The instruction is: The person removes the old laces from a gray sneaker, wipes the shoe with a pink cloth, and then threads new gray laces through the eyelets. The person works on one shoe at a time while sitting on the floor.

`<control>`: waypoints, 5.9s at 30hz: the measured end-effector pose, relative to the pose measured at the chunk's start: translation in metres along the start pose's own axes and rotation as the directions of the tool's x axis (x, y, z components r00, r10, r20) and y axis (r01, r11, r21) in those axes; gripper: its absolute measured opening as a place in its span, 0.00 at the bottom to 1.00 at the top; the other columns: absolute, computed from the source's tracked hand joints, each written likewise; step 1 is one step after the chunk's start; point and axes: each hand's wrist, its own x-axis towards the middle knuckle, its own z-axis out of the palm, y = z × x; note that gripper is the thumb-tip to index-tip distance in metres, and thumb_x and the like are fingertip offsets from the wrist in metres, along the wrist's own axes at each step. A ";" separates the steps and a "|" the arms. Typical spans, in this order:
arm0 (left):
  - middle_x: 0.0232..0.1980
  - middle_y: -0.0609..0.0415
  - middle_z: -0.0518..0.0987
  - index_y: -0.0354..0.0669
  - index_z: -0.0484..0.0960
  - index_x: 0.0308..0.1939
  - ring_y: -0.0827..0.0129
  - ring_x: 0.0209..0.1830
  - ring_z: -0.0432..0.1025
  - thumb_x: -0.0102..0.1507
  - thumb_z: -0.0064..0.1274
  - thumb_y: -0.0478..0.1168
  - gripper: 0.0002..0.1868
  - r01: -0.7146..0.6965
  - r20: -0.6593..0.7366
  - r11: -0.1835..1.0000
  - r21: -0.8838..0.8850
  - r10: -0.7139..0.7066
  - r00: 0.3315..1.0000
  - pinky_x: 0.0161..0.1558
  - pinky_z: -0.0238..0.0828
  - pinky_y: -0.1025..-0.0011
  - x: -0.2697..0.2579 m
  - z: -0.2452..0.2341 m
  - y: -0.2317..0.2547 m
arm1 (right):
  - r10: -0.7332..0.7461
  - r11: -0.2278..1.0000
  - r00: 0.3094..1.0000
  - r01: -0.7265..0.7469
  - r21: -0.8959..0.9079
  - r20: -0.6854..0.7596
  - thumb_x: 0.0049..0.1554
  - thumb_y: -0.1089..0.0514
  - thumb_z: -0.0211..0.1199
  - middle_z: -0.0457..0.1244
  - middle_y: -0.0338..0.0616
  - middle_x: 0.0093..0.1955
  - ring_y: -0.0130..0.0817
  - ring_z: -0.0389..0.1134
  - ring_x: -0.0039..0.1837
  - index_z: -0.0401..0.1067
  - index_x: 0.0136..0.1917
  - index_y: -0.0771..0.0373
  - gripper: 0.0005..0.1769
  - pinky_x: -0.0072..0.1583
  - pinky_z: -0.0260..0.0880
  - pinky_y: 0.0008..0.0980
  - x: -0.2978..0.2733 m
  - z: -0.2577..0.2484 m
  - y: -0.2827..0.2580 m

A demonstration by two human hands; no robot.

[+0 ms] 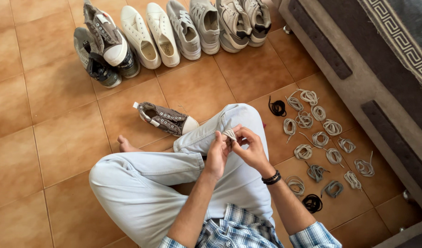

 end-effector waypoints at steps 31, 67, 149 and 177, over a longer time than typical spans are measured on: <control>0.75 0.42 0.68 0.29 0.66 0.70 0.61 0.76 0.63 0.72 0.39 0.51 0.31 0.130 -0.100 0.921 -0.366 -0.178 0.979 0.74 0.59 0.65 0.000 0.000 -0.029 | -0.204 0.940 0.951 0.125 -0.316 -0.232 0.55 0.74 0.62 0.66 0.44 0.46 0.27 0.70 0.44 0.70 0.48 0.67 0.09 0.45 0.71 0.25 -0.004 -0.028 0.022; 0.55 0.31 0.78 0.33 0.69 0.60 0.39 0.56 0.73 0.53 0.55 0.28 0.30 -0.100 0.125 0.094 0.991 -0.325 0.937 0.54 0.72 0.51 0.064 0.041 -0.231 | 0.715 0.517 0.695 -0.596 -0.615 -0.072 0.41 0.57 0.80 0.71 0.42 0.44 0.42 0.73 0.49 0.73 0.50 0.58 0.25 0.50 0.70 0.41 -0.117 -0.197 0.113; 0.52 0.40 0.77 0.40 0.73 0.52 0.48 0.39 0.79 0.54 0.56 0.28 0.22 0.421 -0.377 0.034 0.906 0.512 0.771 0.36 0.78 0.55 0.086 -0.322 0.122 | 0.451 0.702 0.771 0.004 -0.713 0.449 0.42 0.35 0.78 0.60 0.59 0.67 0.52 0.65 0.68 0.62 0.71 0.63 0.53 0.67 0.67 0.42 0.177 0.205 0.150; 0.36 0.41 0.84 0.39 0.79 0.43 0.47 0.39 0.80 0.60 0.56 0.43 0.13 0.511 -0.473 0.076 0.856 0.512 0.717 0.43 0.77 0.51 0.077 -0.310 0.132 | 0.646 0.763 0.616 -0.532 -0.367 0.450 0.48 0.47 0.75 0.68 0.54 0.62 0.41 0.70 0.59 0.57 0.74 0.66 0.49 0.57 0.69 0.40 0.164 0.208 0.129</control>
